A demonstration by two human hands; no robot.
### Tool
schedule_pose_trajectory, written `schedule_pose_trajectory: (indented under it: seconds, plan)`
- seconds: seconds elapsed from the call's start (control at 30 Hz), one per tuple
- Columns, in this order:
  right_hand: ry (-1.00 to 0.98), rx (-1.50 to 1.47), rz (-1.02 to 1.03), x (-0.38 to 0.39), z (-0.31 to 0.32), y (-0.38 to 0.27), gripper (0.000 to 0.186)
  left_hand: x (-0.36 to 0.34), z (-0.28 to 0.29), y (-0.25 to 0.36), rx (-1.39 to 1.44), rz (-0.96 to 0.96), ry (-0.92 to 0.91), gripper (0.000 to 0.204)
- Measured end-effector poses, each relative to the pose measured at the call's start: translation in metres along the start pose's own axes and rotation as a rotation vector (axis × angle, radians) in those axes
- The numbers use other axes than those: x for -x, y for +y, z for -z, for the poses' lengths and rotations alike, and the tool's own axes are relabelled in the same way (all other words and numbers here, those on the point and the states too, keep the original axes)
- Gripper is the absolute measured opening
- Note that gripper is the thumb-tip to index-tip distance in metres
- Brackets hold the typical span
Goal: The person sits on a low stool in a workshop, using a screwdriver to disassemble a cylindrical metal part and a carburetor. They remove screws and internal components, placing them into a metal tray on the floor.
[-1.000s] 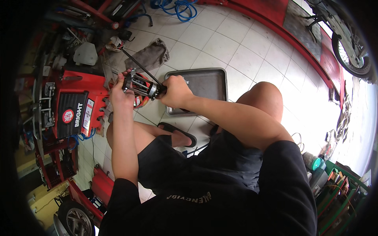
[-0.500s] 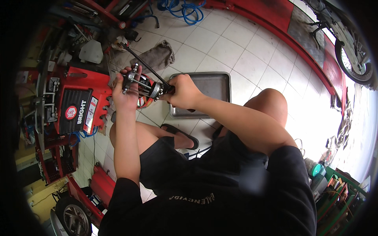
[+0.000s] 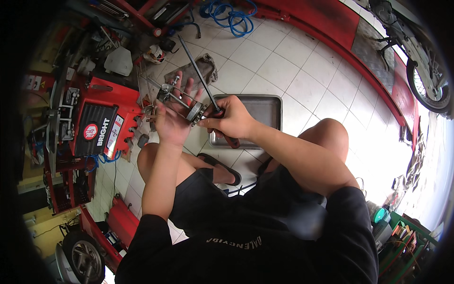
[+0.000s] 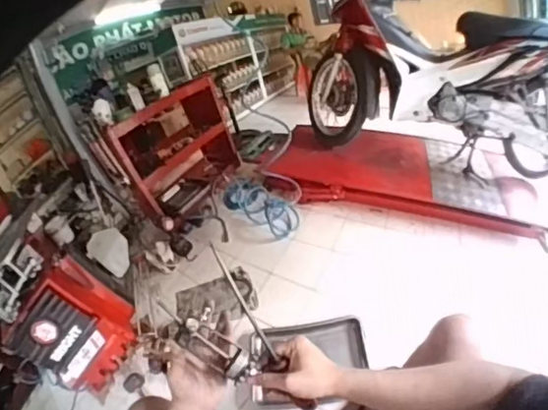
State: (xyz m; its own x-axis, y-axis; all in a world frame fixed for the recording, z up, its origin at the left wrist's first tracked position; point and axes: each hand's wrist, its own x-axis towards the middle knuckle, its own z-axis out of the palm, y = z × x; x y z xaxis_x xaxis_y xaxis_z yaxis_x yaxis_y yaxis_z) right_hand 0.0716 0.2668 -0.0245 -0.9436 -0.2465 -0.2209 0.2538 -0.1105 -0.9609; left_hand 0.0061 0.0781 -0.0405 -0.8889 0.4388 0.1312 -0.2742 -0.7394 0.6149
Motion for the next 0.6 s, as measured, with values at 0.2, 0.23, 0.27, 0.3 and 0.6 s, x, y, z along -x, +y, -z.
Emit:
schedule_pose_trajectory:
  seconds: [0.2,0.23,0.27,0.3,0.6]
  plan:
    - [0.028,0.128,-0.003,0.004,-0.001,-0.005,0.022,0.002,0.003,-0.010,-0.061,0.212,-0.049,0.067]
    - [0.035,0.154,0.015,0.002,-0.001,-0.001,0.023,0.003,0.001,-0.012,-0.054,0.191,0.028,0.059]
    - [0.046,0.182,0.037,0.000,-0.001,0.004,0.025,0.002,0.003,-0.012,-0.019,0.194,0.009,0.055]
    - [0.056,0.209,0.058,-0.001,0.000,0.007,0.026,0.001,0.007,-0.013,0.015,0.197,-0.009,0.051]
    - [-0.012,0.453,0.168,-0.004,0.003,0.006,0.032,0.001,0.011,-0.002,-0.015,0.189,-0.030,0.041]
